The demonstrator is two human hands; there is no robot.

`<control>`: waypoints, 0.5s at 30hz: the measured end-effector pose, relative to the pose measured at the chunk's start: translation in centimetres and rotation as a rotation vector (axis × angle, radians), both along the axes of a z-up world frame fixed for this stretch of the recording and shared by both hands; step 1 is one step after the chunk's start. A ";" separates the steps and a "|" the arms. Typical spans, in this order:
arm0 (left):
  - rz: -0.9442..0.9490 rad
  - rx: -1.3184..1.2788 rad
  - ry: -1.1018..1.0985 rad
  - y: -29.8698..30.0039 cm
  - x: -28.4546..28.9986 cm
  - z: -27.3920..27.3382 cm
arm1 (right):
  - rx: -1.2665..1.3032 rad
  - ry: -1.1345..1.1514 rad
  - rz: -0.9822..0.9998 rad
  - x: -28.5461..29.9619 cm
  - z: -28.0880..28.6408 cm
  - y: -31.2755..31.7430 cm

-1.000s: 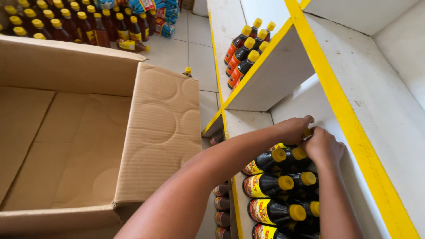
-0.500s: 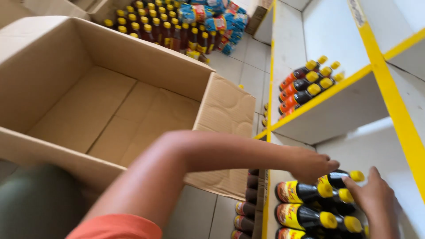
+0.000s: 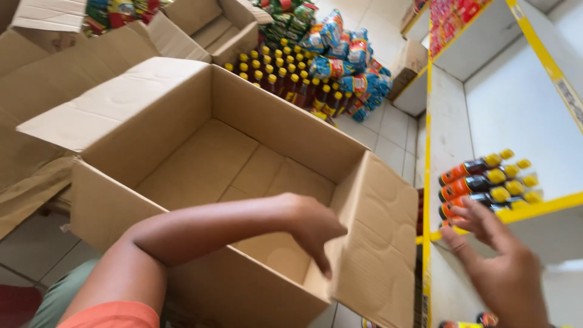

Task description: Stock bottles of sauce from cardboard boxes onto grocery store shelves and organize empty boxes.

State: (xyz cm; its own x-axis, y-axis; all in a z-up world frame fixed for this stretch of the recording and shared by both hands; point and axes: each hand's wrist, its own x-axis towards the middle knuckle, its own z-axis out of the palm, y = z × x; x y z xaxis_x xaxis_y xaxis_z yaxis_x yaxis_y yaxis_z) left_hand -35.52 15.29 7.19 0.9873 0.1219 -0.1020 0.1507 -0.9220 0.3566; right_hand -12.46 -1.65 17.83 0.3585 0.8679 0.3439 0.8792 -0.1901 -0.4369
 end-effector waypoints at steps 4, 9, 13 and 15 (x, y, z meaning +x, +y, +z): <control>-0.012 -0.017 0.115 0.1 -4.1 -2.8 | -0.002 -0.164 0.325 -3.9 -6.0 3.3; -0.086 0.027 0.194 -1.6 -8.5 -4.2 | -0.142 -0.414 0.687 -8.4 -12.8 5.8; -0.082 0.084 0.290 -1.0 -11.0 -7.6 | -0.297 -0.494 0.794 -7.7 -17.9 6.5; -0.053 0.124 0.348 -0.6 -12.5 -8.7 | -0.318 -0.482 1.008 -6.3 -21.4 6.8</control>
State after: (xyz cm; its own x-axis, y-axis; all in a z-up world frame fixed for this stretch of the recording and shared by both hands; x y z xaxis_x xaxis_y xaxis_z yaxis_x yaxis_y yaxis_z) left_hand -47.99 14.70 -1.51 0.9015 0.1041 -0.4201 0.1942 -0.9647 0.1778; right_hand -18.73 5.15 -3.54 -0.6528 0.7570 -0.0279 0.7566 0.6497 -0.0739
